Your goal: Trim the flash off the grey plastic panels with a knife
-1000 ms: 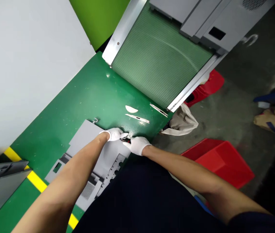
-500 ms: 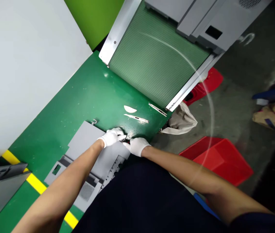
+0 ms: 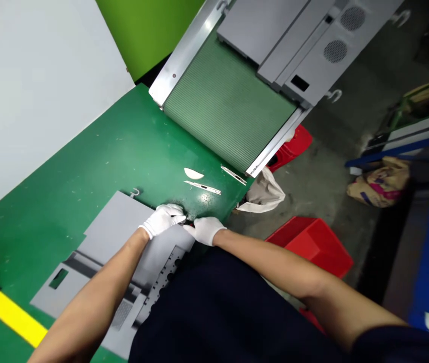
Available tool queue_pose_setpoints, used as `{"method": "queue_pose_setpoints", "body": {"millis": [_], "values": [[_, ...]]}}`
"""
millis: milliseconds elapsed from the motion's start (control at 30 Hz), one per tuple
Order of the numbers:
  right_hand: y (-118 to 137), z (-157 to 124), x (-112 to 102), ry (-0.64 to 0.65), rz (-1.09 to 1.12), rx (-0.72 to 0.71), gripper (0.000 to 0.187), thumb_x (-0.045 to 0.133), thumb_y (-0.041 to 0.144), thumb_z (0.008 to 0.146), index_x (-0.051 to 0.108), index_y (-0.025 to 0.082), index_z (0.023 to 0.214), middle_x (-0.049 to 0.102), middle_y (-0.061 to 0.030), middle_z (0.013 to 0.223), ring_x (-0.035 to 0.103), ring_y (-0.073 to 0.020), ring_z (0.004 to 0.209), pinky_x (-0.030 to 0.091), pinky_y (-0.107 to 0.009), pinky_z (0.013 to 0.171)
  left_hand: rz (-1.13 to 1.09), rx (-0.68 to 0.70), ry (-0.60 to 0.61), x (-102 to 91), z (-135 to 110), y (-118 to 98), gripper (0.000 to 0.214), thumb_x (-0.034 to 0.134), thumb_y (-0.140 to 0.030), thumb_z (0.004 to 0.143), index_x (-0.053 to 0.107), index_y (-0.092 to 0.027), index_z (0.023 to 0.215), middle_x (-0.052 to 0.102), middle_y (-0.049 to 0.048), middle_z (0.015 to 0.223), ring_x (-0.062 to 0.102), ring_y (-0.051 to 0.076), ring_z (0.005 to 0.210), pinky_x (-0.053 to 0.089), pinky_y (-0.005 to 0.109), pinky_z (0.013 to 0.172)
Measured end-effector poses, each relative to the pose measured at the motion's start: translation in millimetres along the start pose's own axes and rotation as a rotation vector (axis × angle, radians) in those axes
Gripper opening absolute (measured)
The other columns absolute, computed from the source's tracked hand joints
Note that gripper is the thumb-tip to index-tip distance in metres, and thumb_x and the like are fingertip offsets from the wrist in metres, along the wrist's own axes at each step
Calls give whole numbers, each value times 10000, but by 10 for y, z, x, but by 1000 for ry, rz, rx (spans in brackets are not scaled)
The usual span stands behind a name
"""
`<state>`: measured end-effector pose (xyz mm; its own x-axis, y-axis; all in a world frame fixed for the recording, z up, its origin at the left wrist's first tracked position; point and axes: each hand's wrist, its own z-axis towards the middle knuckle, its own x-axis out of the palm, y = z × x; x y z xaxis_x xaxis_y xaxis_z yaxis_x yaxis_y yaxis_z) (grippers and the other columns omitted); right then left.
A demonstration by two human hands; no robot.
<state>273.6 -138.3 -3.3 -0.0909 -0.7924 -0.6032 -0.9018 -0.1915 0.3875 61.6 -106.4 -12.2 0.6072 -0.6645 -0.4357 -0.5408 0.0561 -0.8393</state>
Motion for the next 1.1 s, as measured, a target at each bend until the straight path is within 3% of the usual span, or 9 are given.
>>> {"method": "queue_pose_setpoints", "body": {"millis": [167, 333, 433, 600, 700, 767, 867, 967, 1100], "values": [[50, -19, 31, 6, -48, 16, 822, 189, 742, 981, 711, 130, 1153, 755, -190, 1096, 717, -335, 1035, 536, -417, 864, -25, -8, 15, 42, 0, 57, 462, 514, -563, 939, 701, -215, 700, 687, 82, 801, 615, 204, 808, 485, 309, 866], [111, -73, 86, -100, -138, 37, 799, 172, 689, 1013, 711, 110, 1127, 757, -200, 1043, 729, -323, 980, 538, -403, 818, 234, -507, -3, 190, 291, -11, 380, 653, -540, 830, 735, -177, 753, 742, 141, 928, 661, 258, 885, 455, 354, 829], [73, -89, 71, -127, -167, 44, 812, 176, 704, 1002, 713, 104, 1107, 755, -205, 1031, 731, -341, 953, 541, -417, 795, 223, -619, -35, 222, 466, -80, 420, 700, -538, 782, 722, -125, 712, 730, 198, 865, 668, 284, 839, 453, 366, 754], [-122, -119, 18, -50, 24, 137, 829, 169, 743, 974, 730, 141, 1078, 756, -193, 1065, 719, -350, 1011, 537, -428, 841, 13, -520, -208, 35, 342, -160, 525, 469, -613, 925, 730, -160, 874, 751, 82, 886, 645, 203, 806, 480, 287, 726], [-253, -205, 85, -36, 196, 218, 864, 133, 755, 966, 738, 148, 1073, 754, -201, 1088, 712, -351, 1047, 526, -435, 882, -227, -415, -363, -35, 226, -284, 485, 596, -635, 847, 705, -166, 792, 729, 51, 830, 615, 187, 777, 474, 280, 738], [-325, -281, 173, -29, 286, 248, 878, 127, 755, 967, 744, 140, 1071, 751, -211, 1108, 706, -349, 1074, 517, -429, 907, -319, -375, -297, 46, 271, -449, 457, 659, -623, 807, 694, -172, 740, 680, 28, 715, 571, 171, 684, 455, 291, 676], [-407, -379, 317, -4, 363, 280, 880, 131, 736, 978, 754, 121, 1062, 747, -227, 1127, 701, -347, 1095, 509, -420, 923, -381, -354, -77, 370, 561, -824, 454, 676, -616, 801, 672, -175, 692, 618, 17, 596, 530, 157, 576, 433, 301, 589], [-469, -433, 415, -1, 383, 306, 863, 139, 706, 992, 757, 108, 1061, 748, -234, 1118, 709, -342, 1078, 510, -410, 909, -433, -287, 43, 742, 999, -1237, 444, 615, -597, 862, 702, -166, 802, 727, 77, 756, 650, 195, 703, 506, 304, 660], [-536, -441, 434, -40, 414, 325, 843, 145, 697, 996, 764, 125, 1040, 758, -221, 1090, 712, -337, 1072, 504, -401, 900, -336, -247, -85, 798, 1383, -1418, 463, 533, -536, 936, 688, -137, 1113, 740, 151, 1160, 682, 246, 1079, 518, 332, 941]]}}
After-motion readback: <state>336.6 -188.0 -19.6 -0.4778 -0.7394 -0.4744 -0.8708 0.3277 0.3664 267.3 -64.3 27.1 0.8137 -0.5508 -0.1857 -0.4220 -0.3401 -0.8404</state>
